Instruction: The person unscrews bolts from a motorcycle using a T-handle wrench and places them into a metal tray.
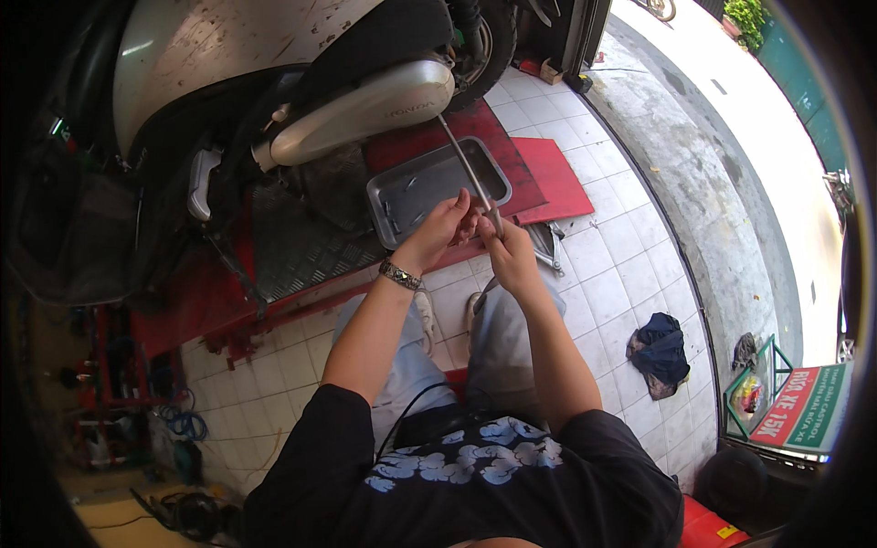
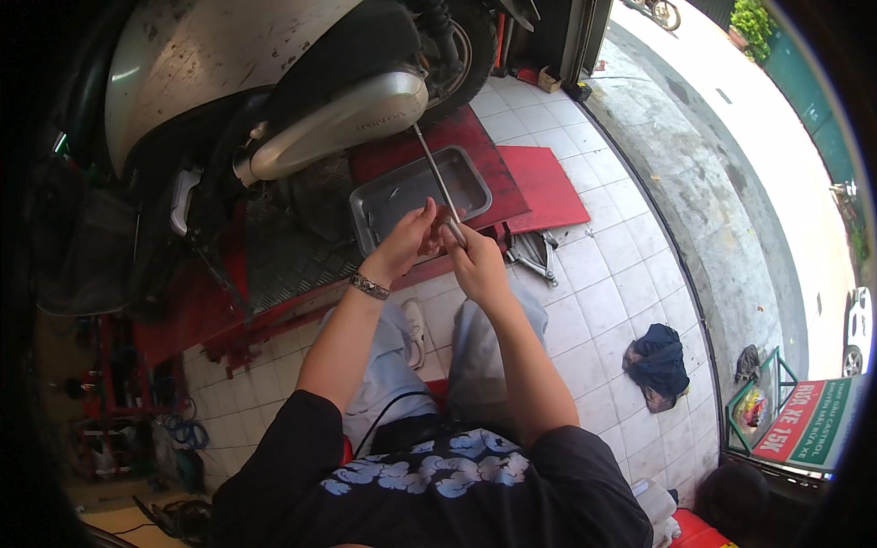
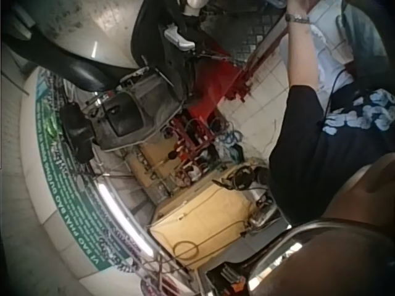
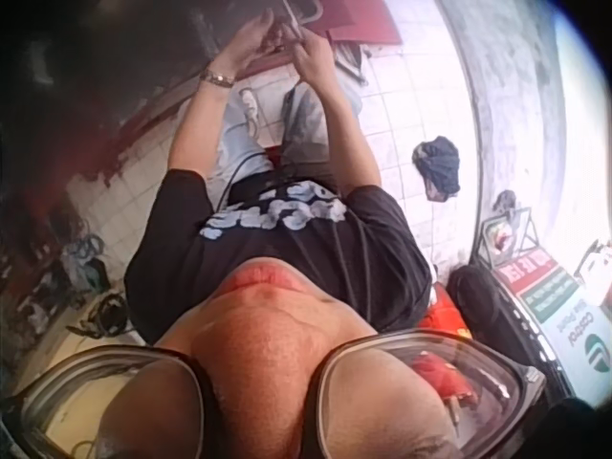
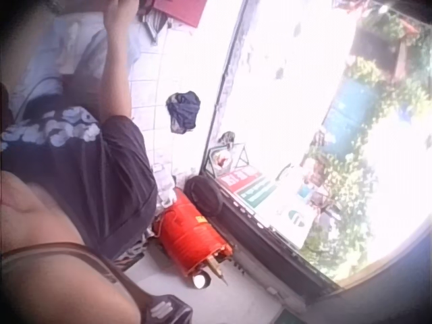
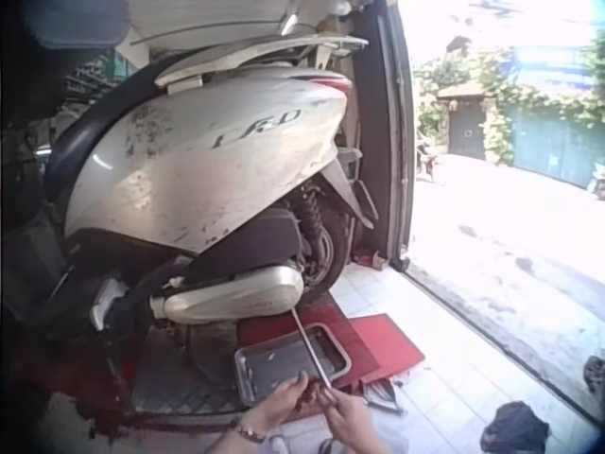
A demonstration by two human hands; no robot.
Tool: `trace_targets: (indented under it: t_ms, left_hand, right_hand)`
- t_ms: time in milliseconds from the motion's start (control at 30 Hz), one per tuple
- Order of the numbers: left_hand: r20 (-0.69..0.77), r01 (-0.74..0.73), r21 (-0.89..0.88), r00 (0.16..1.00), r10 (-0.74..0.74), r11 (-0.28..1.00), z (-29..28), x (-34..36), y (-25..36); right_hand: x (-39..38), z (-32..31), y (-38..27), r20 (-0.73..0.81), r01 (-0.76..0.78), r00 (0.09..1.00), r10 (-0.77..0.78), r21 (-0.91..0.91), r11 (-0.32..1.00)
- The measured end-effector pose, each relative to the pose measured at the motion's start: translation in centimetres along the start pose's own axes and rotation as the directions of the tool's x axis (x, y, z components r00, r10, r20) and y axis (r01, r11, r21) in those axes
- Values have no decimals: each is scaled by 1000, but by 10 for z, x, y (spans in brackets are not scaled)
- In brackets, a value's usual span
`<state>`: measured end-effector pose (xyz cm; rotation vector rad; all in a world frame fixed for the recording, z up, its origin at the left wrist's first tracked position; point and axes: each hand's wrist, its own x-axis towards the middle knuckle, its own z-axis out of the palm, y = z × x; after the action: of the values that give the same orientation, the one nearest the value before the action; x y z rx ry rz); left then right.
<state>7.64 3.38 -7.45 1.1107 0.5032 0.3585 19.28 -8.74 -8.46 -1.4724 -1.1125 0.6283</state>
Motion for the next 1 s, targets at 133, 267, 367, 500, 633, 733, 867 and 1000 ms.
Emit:
trace_targets:
  t_ms: [133, 267, 367, 500, 633, 733, 867, 1000]
  left_hand:
    - [10, -16, 26, 1000, 16, 1000, 7, 30, 5]
    - [-37, 1, 17, 999, 0, 1000, 16, 44, -1]
    - [-63, 34, -19, 997, -35, 999, 18, 49, -7]
    - [-28, 61, -38, 998, -62, 997, 18, 51, -10]
    - [8, 14, -11, 1000, -14, 1000, 16, 55, 8]
    - [18, 4, -13, 1000, -4, 1000, 17, 52, 15]
    - [56, -39, -116, 997, 45, 992, 13, 52, 16]
    - [-16, -78, -201, 997, 76, 976, 17, 51, 22]
  right_hand:
    - [2, -6, 1, 55, -79, 996, 66, 283, 956]
    - [-8, -12, -15, -356, 171, 900, -252, -243, 955]
    - [-27, -26, -49, -370, 73, 902, -222, -375, 924]
    - [-23, -18, -52, -323, 46, 942, -86, -131, 990]
    - [-16, -12, -74, -322, 209, 911, -257, -179, 962]
    - [-22, -11, -75, -130, 334, 915, -381, -284, 899]
    - [-47, -8, -48, 205, 379, 925, -318, -487, 787]
    - [-52, -35, -14, -80, -104, 993, 84, -294, 950]
